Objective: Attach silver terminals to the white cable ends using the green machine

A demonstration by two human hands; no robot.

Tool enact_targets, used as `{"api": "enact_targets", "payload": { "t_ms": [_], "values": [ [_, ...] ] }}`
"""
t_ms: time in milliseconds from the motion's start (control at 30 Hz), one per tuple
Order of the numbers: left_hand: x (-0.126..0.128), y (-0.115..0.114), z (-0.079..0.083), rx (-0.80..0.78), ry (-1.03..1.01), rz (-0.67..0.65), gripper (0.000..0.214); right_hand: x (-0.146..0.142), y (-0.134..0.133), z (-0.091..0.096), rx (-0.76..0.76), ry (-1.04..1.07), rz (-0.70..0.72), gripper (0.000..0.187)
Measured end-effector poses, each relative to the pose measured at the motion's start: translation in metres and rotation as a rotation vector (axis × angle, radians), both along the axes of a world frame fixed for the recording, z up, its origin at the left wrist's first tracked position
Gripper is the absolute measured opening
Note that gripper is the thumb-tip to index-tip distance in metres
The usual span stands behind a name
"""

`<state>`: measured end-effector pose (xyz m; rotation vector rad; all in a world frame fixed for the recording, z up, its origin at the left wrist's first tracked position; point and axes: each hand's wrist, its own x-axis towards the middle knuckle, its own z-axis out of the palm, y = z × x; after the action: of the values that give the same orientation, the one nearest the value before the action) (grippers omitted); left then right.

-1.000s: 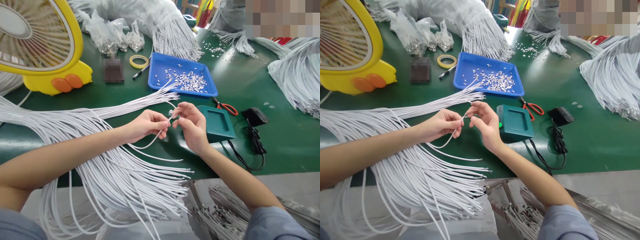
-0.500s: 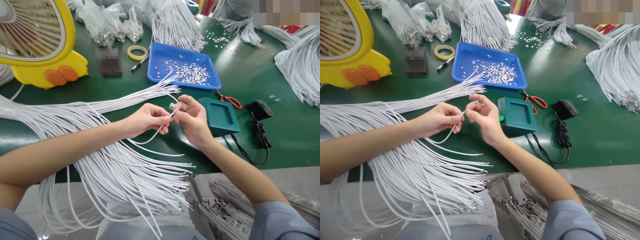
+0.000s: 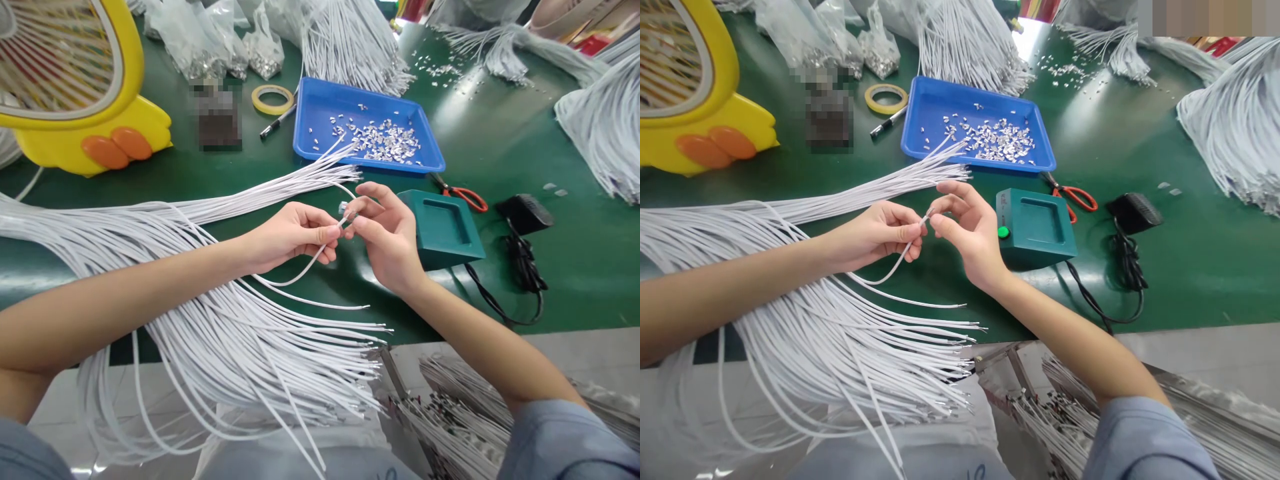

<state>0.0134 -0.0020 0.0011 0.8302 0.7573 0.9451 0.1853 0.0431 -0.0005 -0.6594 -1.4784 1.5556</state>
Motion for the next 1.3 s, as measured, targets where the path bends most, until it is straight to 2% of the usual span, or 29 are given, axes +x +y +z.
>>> {"api": "enact_targets", "payload": {
  "t_ms": [133, 333, 467, 633, 867, 1033, 1167, 1300],
  "values": [
    [0.000, 0.000, -0.001, 0.012, 0.015, -0.014, 0.023, 0.000, 0.000, 0.000, 0.009, -0.023, -0.028, 0.033],
    [-0.004, 0.001, -0.006, 0.066, 0.000, 0.008, 0.016, 0.000, 0.000, 0.000, -0.084, 0.012, 0.051, 0.026],
    [-0.004, 0.002, -0.007, 0.046, -0.007, 0.003, 0.016, 0.000, 0.001, -0.001, -0.051, 0.017, -0.010, 0.027],
    [-0.003, 0.001, -0.005, 0.033, 0.043, 0.000, 0.024, 0.000, 0.000, -0.001, 0.006, -0.031, 0.006, 0.034],
    [-0.001, 0.000, 0.000, 0.057, 0.125, 0.014, 0.029, 0.000, 0.002, -0.002, -0.021, -0.039, 0.052, 0.036],
    [0.001, -0.001, 0.004, 0.038, 0.098, 0.050, 0.030, 0.002, 0.005, 0.001, 0.040, -0.081, 0.101, 0.033],
    [0.000, -0.001, 0.003, 0.017, 0.070, 0.075, 0.028, 0.002, 0.007, 0.001, 0.072, -0.089, 0.084, 0.026],
    [-0.003, 0.001, -0.001, 0.027, 0.022, 0.136, 0.023, 0.003, 0.011, -0.002, 0.099, -0.076, 0.030, 0.027]
  ]
}}
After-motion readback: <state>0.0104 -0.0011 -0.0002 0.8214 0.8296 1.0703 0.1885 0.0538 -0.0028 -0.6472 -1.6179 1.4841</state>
